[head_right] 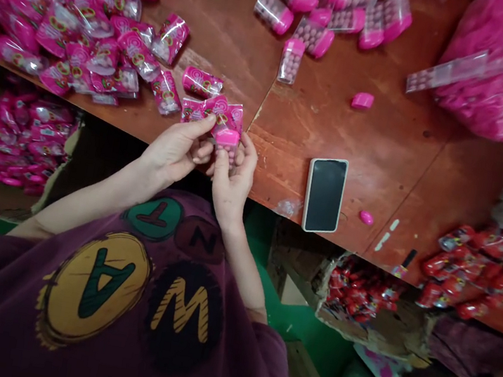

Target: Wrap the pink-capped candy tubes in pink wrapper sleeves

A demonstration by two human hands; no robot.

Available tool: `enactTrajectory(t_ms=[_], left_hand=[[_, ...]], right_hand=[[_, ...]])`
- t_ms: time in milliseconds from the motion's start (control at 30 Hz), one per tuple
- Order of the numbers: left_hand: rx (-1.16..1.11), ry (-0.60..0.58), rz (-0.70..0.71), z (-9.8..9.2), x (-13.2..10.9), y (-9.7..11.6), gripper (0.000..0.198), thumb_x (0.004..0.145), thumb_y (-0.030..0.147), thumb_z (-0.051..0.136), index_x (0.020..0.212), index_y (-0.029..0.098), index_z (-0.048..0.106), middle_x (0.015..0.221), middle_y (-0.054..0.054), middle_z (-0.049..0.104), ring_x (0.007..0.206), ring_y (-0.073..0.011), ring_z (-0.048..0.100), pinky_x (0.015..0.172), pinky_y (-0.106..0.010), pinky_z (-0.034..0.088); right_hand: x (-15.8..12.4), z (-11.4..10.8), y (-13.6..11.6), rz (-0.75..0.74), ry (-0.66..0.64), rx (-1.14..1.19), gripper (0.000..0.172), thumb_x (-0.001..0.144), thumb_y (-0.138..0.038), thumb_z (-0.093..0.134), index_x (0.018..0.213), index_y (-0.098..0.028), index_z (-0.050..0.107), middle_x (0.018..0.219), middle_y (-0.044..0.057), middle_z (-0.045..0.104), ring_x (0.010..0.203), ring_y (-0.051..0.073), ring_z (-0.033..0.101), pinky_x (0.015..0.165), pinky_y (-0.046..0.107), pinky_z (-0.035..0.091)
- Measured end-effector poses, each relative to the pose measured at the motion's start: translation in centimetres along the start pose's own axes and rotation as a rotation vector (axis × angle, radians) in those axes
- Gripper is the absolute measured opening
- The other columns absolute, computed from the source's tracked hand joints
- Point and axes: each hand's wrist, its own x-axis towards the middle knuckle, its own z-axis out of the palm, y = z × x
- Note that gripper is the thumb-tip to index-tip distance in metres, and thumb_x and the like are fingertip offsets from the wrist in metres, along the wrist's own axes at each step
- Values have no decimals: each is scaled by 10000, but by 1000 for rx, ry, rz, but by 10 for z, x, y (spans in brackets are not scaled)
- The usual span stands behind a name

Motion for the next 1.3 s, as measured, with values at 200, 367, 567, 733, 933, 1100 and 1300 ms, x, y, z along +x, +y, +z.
enactTrajectory(t_ms=[200,367,567,733,933,1100,1300], left_hand=[[73,-96,-18,-6,2,-4,617,831,643,838,552,196,517,402,40,424,363,-60,386,398,-222,312],[53,-134,-16,-5,3,-11,596,815,596,873,540,189,537,381,40,413,348,-47,342,395,-229,242],[17,-145,-2,-12,4,-8,585,844,618,839,560,191,560,400,55,387,360,-49,351,419,-234,274],[94,-244,14,-19,6,-8,681,857,680,789,481,187,507,406,12,456,401,-74,471,462,-232,361],[42,-297,36,-19,7,-13,635,915,576,782,501,175,515,376,36,425,381,-46,415,449,-198,309],[-75,-219,-22,-15,11,-13,534,936,491,785,580,168,552,382,83,370,348,-20,305,423,-186,247],[-81,-269,-97,-14,13,-14,419,885,458,846,704,143,637,451,84,465,330,1,252,388,-193,166]], right_hand=[[8,-8,6,120,-143,142,607,984,-673,612,1459,-335,444,930,-9,654,638,118,606,507,256,511],[13,-11,12,-64,-79,-140,588,1016,-642,565,1496,-345,402,1123,52,701,927,187,718,787,360,634],[8,-15,11,13,-148,-11,529,1028,-635,559,1466,-373,418,975,3,663,704,142,647,639,310,589],[7,-19,4,192,-240,209,529,1038,-639,527,1496,-392,431,843,-45,602,468,72,447,382,202,378],[4,-12,13,-99,-85,-147,637,1039,-621,533,1605,-387,358,1521,86,589,1181,231,730,948,421,675],[1,-12,21,-82,-157,-163,653,1067,-592,486,1655,-407,269,1584,92,570,1226,251,736,1050,500,654],[1,-13,15,-54,-146,-127,670,1052,-635,501,1651,-415,297,1459,88,638,1079,213,749,913,420,687]])
